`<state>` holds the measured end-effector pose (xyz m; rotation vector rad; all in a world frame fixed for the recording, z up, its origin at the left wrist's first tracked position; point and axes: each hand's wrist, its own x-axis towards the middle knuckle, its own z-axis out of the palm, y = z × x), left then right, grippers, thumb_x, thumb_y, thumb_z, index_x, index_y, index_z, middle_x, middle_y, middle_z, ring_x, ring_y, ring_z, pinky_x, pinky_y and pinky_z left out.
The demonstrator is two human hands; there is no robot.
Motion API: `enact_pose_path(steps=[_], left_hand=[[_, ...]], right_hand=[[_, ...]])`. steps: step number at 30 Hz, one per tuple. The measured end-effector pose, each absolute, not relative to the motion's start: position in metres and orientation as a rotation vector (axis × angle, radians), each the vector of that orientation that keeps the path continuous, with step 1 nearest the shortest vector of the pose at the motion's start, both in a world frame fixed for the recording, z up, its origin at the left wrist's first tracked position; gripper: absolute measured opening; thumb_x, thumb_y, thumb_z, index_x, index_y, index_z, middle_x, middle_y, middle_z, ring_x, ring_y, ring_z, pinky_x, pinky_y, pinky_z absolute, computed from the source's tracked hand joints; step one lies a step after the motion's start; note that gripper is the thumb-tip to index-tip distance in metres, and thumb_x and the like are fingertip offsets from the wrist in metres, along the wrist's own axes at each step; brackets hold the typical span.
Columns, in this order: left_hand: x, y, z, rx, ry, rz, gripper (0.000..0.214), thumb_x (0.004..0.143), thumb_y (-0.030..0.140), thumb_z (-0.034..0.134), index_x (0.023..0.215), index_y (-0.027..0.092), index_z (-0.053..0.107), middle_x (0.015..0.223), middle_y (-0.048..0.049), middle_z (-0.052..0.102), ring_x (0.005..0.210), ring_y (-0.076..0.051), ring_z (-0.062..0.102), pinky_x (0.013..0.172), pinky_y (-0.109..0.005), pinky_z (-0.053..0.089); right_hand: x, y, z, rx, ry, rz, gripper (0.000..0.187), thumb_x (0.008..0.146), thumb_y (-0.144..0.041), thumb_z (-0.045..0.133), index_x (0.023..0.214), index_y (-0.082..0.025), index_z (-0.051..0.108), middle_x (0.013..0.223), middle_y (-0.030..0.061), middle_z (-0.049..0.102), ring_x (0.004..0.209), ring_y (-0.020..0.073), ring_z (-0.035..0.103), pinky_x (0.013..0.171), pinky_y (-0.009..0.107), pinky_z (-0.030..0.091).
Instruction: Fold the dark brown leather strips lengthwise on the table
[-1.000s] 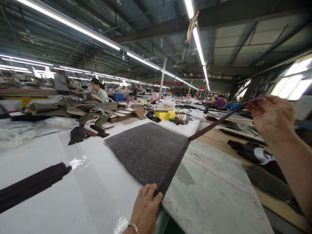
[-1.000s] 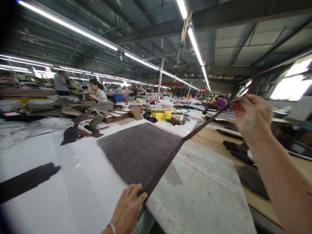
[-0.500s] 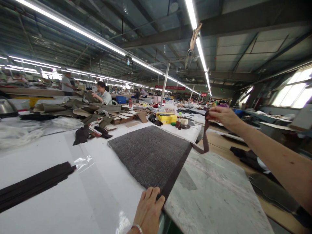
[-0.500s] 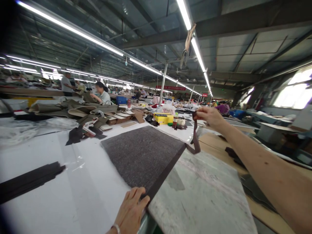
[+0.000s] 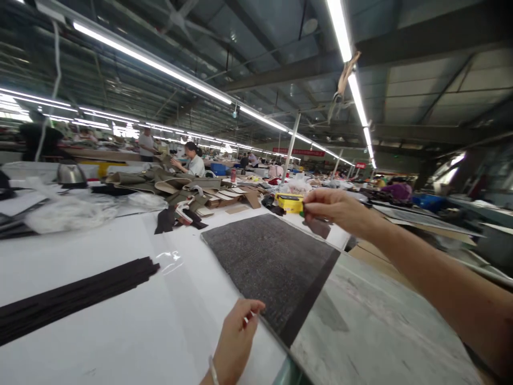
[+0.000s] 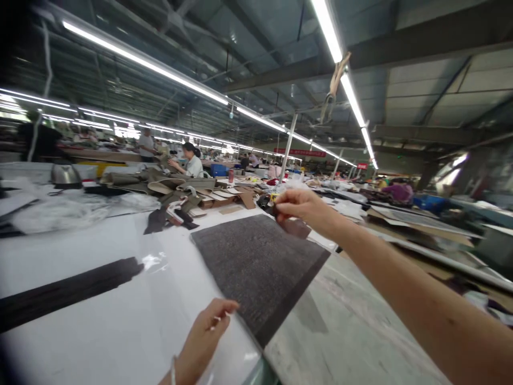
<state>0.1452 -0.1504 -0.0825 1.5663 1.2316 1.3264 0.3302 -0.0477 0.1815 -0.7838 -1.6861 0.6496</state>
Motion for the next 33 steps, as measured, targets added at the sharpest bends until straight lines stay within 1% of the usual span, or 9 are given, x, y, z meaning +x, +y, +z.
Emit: enact_pose_path(steps=[3, 9, 13, 17, 21, 24, 27, 30, 33], left_hand=[[0.089, -0.177, -0.049, 1.334, 1.259, 1.436, 0.030, 0.088, 0.036, 0.044, 0.106, 0.017, 0.059, 0.097, -0.0077, 0.064, 0.088, -0.020, 0.059, 0.077, -0.032, 0.046], [0.013, -0.255, -0.024, 0.901, 1.238, 1.732, 0.037, 0.082, 0.051, 0.060, 0.096, 0.017, 0.058, 0.094, -0.0079, 0.064, 0.093, -0.021, 0.058, 0.081, -0.032, 0.044], [-0.019, -0.294, -0.043, 0.821, 1.378, 1.878, 0.036, 0.070, 0.041, 0.073, 0.090, 0.016, 0.057, 0.086, -0.0060, 0.064, 0.083, -0.019, 0.058, 0.069, -0.028, 0.043], [-0.055, -0.331, -0.062, 0.668, 1.489, 1.983, 0.021, 0.062, 0.026, 0.068, 0.077, 0.017, 0.058, 0.067, 0.0006, 0.059, 0.067, -0.015, 0.054, 0.062, -0.025, 0.039], [-0.085, -0.374, -0.076, 0.550, 1.576, 2.010, 0.014, 0.059, 0.023, 0.064, 0.069, 0.015, 0.060, 0.060, 0.0023, 0.054, 0.059, -0.011, 0.045, 0.057, -0.024, 0.033], [-0.096, -0.404, -0.083, 0.459, 1.583, 2.006, 0.018, 0.061, 0.026, 0.065, 0.074, 0.013, 0.062, 0.066, -0.0003, 0.058, 0.063, -0.012, 0.047, 0.060, -0.024, 0.035], [-0.099, -0.428, -0.087, 0.385, 1.577, 2.030, 0.022, 0.063, 0.028, 0.066, 0.080, 0.015, 0.063, 0.073, -0.0010, 0.060, 0.067, -0.013, 0.049, 0.062, -0.024, 0.037], [-0.101, -0.446, -0.094, 0.308, 1.622, 2.054, 0.023, 0.063, 0.029, 0.067, 0.081, 0.015, 0.064, 0.075, -0.0012, 0.061, 0.068, -0.013, 0.051, 0.061, -0.023, 0.039], [-0.108, -0.463, -0.105, 0.226, 1.684, 2.059, 0.023, 0.060, 0.029, 0.070, 0.078, 0.015, 0.064, 0.069, -0.0001, 0.060, 0.063, -0.012, 0.050, 0.055, -0.021, 0.038]], right_hand=[[0.261, -0.071, 0.130, -0.761, -1.980, 0.993, 0.018, 0.062, -0.018, 0.080, 0.072, -0.014, 0.066, 0.059, -0.0002, 0.062, 0.054, 0.0139, 0.058, 0.055, 0.026, 0.049], [0.135, -0.137, 0.040, -0.566, -2.239, 1.402, 0.015, 0.073, -0.032, 0.061, 0.075, -0.016, 0.060, 0.063, 0.0006, 0.061, 0.058, 0.0143, 0.057, 0.055, 0.024, 0.043], [0.073, -0.182, -0.005, -0.494, -2.218, 1.584, 0.014, 0.073, -0.033, 0.058, 0.076, -0.019, 0.057, 0.063, -0.0010, 0.058, 0.059, 0.0145, 0.053, 0.053, 0.024, 0.039], [0.029, -0.218, -0.027, -0.325, -2.323, 1.604, 0.016, 0.078, -0.032, 0.052, 0.083, -0.019, 0.060, 0.071, 0.0000, 0.059, 0.067, 0.0161, 0.054, 0.062, 0.027, 0.042], [-0.004, -0.236, -0.042, -0.269, -2.408, 1.386, 0.033, 0.083, -0.032, 0.047, 0.112, -0.021, 0.056, 0.078, -0.0007, 0.055, 0.060, 0.0143, 0.045, 0.059, 0.028, 0.037], [-0.023, -0.248, -0.056, -0.221, -2.464, 1.358, 0.041, 0.085, -0.035, 0.047, 0.123, -0.021, 0.052, 0.099, 0.0041, 0.059, 0.075, 0.0170, 0.052, 0.067, 0.030, 0.040], [-0.036, -0.268, -0.068, -0.076, -2.650, 1.579, 0.033, 0.083, -0.032, 0.052, 0.112, -0.020, 0.060, 0.098, 0.0038, 0.063, 0.087, 0.0195, 0.056, 0.074, 0.029, 0.041], [-0.045, -0.288, -0.078, -0.098, -2.787, 1.667, 0.020, 0.072, -0.020, 0.055, 0.090, -0.017, 0.063, 0.077, -0.0004, 0.062, 0.070, 0.0155, 0.054, 0.061, 0.024, 0.038], [-0.049, -0.299, -0.087, -0.173, -2.870, 1.578, 0.014, 0.064, -0.014, 0.055, 0.077, -0.017, 0.061, 0.068, -0.0018, 0.058, 0.063, 0.0140, 0.049, 0.054, 0.023, 0.031]])
